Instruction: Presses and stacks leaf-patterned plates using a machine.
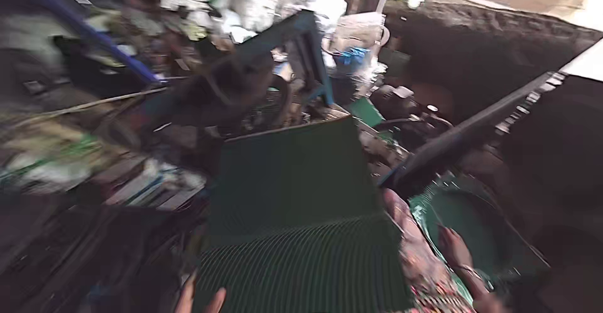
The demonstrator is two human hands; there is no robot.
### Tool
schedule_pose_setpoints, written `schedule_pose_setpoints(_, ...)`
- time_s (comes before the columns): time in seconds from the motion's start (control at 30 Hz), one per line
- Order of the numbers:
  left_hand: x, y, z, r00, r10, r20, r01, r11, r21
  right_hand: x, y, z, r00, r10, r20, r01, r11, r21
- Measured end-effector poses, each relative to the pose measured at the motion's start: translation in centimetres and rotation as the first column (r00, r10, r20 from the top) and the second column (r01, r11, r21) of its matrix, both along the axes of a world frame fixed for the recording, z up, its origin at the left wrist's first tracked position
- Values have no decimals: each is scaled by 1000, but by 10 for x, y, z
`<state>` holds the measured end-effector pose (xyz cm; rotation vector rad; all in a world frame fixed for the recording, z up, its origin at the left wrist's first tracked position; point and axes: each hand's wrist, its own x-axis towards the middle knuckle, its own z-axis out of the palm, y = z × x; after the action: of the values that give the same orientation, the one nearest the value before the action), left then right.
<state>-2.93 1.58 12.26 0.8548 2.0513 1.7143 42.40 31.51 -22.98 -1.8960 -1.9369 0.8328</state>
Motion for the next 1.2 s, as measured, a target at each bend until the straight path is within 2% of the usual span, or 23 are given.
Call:
schedule_pose_setpoints(0.07,-15,31,13,992,59,112,-55,998,-39,0,16,17,999,-13,-39,21,980,196)
schedule_pose_setpoints(0.17,-65,93,19,963,177,205,-176,984,-22,-4,32,53,988,-56,-147,102,939,328)
schedule_pose_setpoints(0.3,-174,184,27,955,241,174,-253,966,55,-26,48,97,960,48,-275,105,850,516)
schedule_pose_setpoints(0.4,-238,238,29,940,329,87,-324,944,-68,-48,52,142,936,114,-332,108,806,582)
schedule_pose_setpoints(0.47,-255,257,35,940,338,47,-326,929,-174,-65,58,166,927,160,-340,108,752,650)
schedule_pose_setpoints(0.63,-251,250,33,958,281,57,-270,951,-153,-118,82,234,919,221,-326,124,621,774)
schedule_pose_setpoints(0.73,-248,241,29,960,269,76,-256,956,-140,-153,107,261,916,241,-322,120,601,790)
schedule_pose_setpoints(0.9,-246,237,35,958,283,52,-271,948,-164,-206,145,306,937,202,-284,75,678,731)
schedule_pose_setpoints(0.97,-237,229,38,942,316,110,-299,943,-143,-221,167,311,970,175,-171,-8,722,692)
schedule_pose_setpoints(1.03,-214,214,34,914,345,211,-345,938,-40,-239,186,309,990,127,-56,-56,736,675)
schedule_pose_setpoints(1.1,-182,195,13,924,323,207,-332,943,13,-261,202,307,987,159,27,-136,726,674)
schedule_pose_setpoints(1.13,-161,187,-11,948,286,140,-288,958,-2,-268,207,303,980,185,72,-188,742,644)
schedule_pose_setpoints(1.2,-123,173,-64,991,94,-95,-104,989,-108,-282,211,300,974,185,133,-227,751,620)
